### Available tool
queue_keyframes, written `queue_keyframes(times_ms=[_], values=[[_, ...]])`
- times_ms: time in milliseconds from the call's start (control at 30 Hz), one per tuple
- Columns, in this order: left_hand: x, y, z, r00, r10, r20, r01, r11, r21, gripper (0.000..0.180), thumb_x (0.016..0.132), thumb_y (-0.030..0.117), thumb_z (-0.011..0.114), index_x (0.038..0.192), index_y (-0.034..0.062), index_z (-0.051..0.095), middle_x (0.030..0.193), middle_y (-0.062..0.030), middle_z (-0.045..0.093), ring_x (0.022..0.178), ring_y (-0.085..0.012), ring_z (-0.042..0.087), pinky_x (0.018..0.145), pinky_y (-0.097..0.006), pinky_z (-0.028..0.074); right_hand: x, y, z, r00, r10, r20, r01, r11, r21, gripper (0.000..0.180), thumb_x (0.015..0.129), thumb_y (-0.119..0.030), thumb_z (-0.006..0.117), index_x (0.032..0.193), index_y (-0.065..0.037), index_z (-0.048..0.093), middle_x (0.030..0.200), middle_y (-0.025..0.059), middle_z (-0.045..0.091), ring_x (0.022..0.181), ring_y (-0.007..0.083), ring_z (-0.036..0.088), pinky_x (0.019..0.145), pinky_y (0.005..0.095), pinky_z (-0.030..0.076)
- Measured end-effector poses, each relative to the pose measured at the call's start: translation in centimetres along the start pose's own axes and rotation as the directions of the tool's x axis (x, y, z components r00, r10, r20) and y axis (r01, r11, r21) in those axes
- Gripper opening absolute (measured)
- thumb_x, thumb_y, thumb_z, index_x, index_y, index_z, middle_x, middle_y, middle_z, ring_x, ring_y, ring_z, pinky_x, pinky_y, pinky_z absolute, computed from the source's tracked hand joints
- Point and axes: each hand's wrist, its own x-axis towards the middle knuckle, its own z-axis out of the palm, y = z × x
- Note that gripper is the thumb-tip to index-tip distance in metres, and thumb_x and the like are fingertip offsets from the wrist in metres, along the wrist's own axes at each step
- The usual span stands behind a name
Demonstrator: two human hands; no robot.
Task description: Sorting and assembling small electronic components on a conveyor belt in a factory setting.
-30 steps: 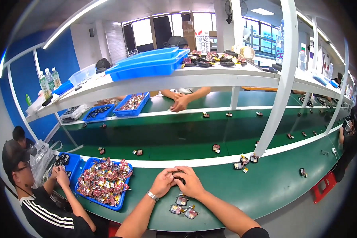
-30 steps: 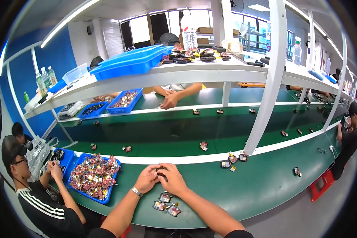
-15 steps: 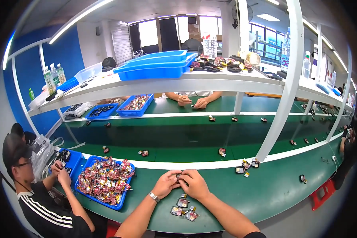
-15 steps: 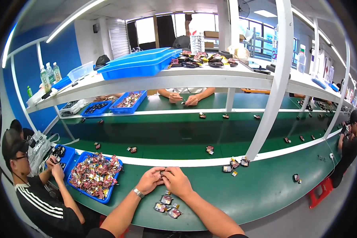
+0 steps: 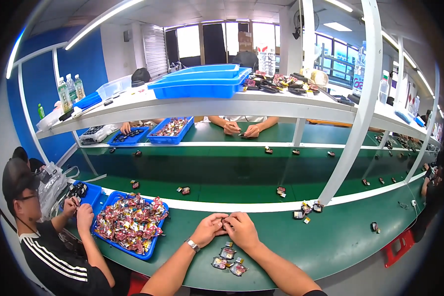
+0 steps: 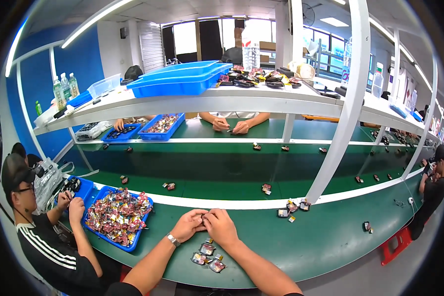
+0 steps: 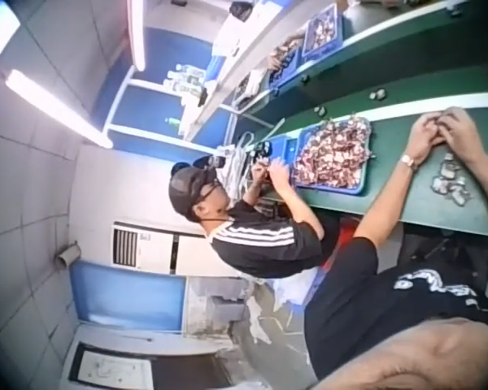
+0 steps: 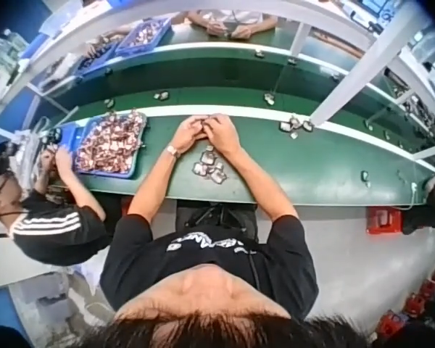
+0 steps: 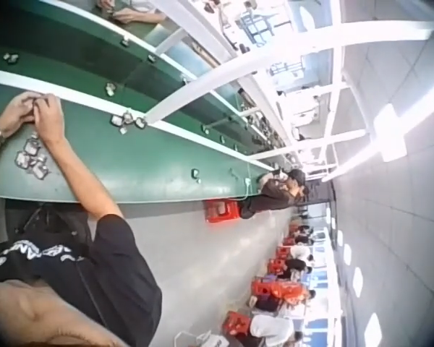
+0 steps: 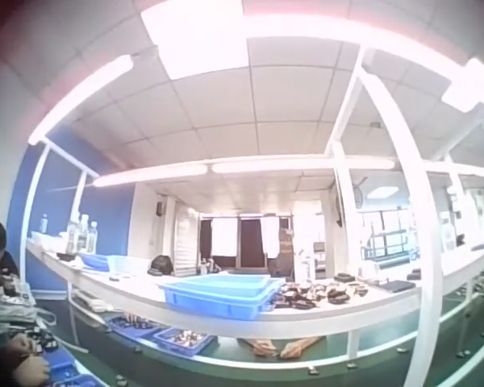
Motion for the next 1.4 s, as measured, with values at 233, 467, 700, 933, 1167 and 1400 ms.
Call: queue_keyframes(times_ms=[233, 467, 700, 933, 1167, 1400], values=[[0.1, -0.2, 0.3, 0.999, -0.002, -0.040, 0.002, 1.000, 0.001, 0.030, 0.098, 0.009, 0.050, 0.128, 0.0016, 0.051, 0.118, -0.0087, 0.061, 0.107, -0.0163, 0.061, 0.091, -0.032, 0.053, -0.2, 0.1, 0.5, 1.000, -0.006, -0.020, 0.006, 1.000, 0.014, 0.016, 0.072, -0.005, 0.073, 0.087, -0.005, 0.068, 0.090, 0.0077, 0.061, 0.085, 0.0260, 0.060, 0.073, 0.0362, 0.052], [0.1, -0.3, 1.3, 0.977, 0.118, -0.177, -0.077, 0.973, 0.219, 0.022, 0.097, 0.006, 0.050, 0.117, -0.0002, 0.057, 0.109, -0.0094, 0.066, 0.096, -0.0141, 0.064, 0.081, -0.029, 0.055, -0.3, 0.5, 0.3, 0.967, 0.250, 0.054, -0.255, 0.921, 0.296, 0.019, 0.078, -0.003, 0.072, 0.095, -0.002, 0.066, 0.090, 0.0109, 0.062, 0.077, 0.0206, 0.064, 0.068, 0.0294, 0.054], [0.5, -1.5, 0.5, 0.971, 0.197, -0.138, -0.138, 0.926, 0.352, 0.019, 0.097, 0.004, 0.049, 0.114, -0.0012, 0.056, 0.107, -0.0100, 0.066, 0.096, -0.0143, 0.064, 0.081, -0.028, 0.054, -0.5, 0.8, 0.9, 0.875, 0.452, 0.173, -0.481, 0.775, 0.410, 0.021, 0.080, -0.004, 0.073, 0.098, 0.002, 0.064, 0.085, 0.0092, 0.068, 0.072, 0.0124, 0.065, 0.067, 0.0248, 0.054], [0.5, -1.3, 1.3, 0.946, 0.298, -0.127, -0.219, 0.877, 0.428, 0.023, 0.095, 0.001, 0.049, 0.117, -0.0029, 0.053, 0.110, -0.0113, 0.065, 0.099, -0.0153, 0.063, 0.084, -0.029, 0.054, -0.1, 2.0, 1.0, 0.809, 0.519, 0.276, -0.587, 0.686, 0.430, 0.019, 0.080, -0.001, 0.072, 0.096, 0.000, 0.063, 0.086, 0.0055, 0.067, 0.074, 0.0085, 0.063, 0.067, 0.0225, 0.053], [1.3, 0.0, -1.9, 0.733, 0.510, -0.450, -0.292, 0.834, 0.469, 0.021, 0.093, 0.007, 0.053, 0.111, -0.0031, 0.056, 0.102, -0.0136, 0.068, 0.085, -0.0161, 0.067, 0.071, -0.027, 0.055, 6.4, 9.8, 3.3, 0.727, 0.665, 0.171, -0.679, 0.659, 0.324, 0.022, 0.077, -0.007, 0.077, 0.093, 0.001, 0.063, 0.083, 0.0078, 0.068, 0.076, 0.0121, 0.064, 0.065, 0.0265, 0.052], [1.6, -0.1, -4.2, 0.551, 0.597, -0.583, -0.250, 0.784, 0.568, 0.010, 0.089, 0.006, 0.058, 0.096, 0.0003, 0.060, 0.076, -0.0049, 0.065, 0.067, -0.0099, 0.061, 0.060, -0.025, 0.050, 10.2, 11.5, 5.8, 0.905, 0.424, -0.041, -0.382, 0.765, -0.519, 0.041, 0.075, -0.024, 0.073, 0.109, -0.003, 0.062, 0.103, 0.0165, 0.065, 0.097, 0.0335, 0.061, 0.084, 0.0446, 0.049]])
